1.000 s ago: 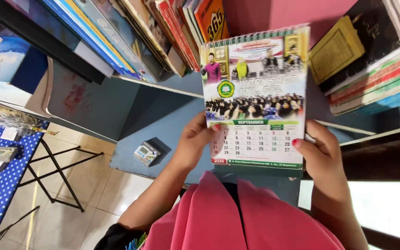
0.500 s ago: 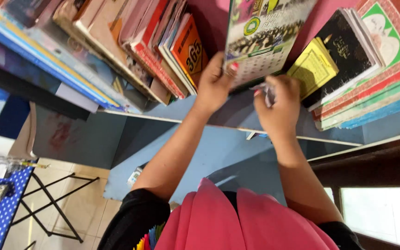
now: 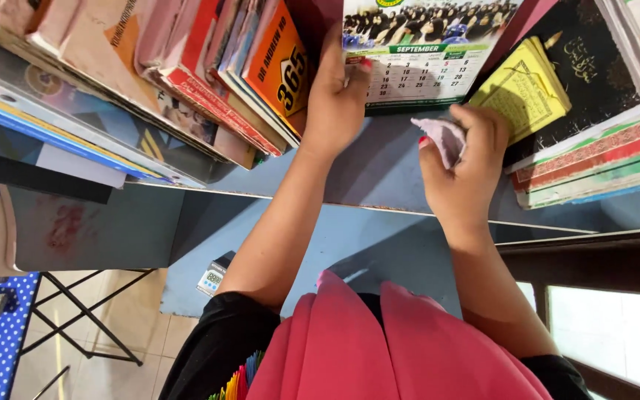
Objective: The person wipes the surfaces of various items with a cloth and places them on a bookshelf. They handle a book, a small yellow booklet, a box of batteries, a calendar, a makeup palette, and several product boxes, wiping each before arranging them on the shelf.
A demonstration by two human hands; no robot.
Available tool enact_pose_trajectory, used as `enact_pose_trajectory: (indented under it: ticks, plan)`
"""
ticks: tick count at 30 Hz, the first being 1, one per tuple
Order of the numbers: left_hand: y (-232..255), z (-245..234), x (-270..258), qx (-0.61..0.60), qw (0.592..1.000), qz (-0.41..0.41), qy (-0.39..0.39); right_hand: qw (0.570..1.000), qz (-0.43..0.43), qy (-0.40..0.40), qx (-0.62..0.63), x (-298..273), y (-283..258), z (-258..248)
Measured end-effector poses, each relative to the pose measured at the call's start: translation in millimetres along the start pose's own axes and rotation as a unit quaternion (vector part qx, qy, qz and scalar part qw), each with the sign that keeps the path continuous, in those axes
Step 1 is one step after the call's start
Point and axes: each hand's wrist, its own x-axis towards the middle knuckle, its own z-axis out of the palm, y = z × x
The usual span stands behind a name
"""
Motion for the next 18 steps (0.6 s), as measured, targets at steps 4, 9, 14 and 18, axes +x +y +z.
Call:
enact_pose_trajectory:
  ticks: [4,9,14,18]
  plan:
    - [5,-4,-6,-0.039,0.999,0.021,-0.012,1.0,0.013,-0.001,0.016,-7,6,-1]
    - [54,0,-12,0.115,0.991,0.064,0.024,0.995,0.065,-0.021,0.069,-6,5,2]
    - [111,12,-58,0.328,0.943,0.044,0.041,0.999,-0.023,-0.005,-0.023,-5,3,1]
    - [129,25,-84,0.424,0.903,-0.018,-0.071,1.0,-0.005,0.013,-0.011,-9,0,-5]
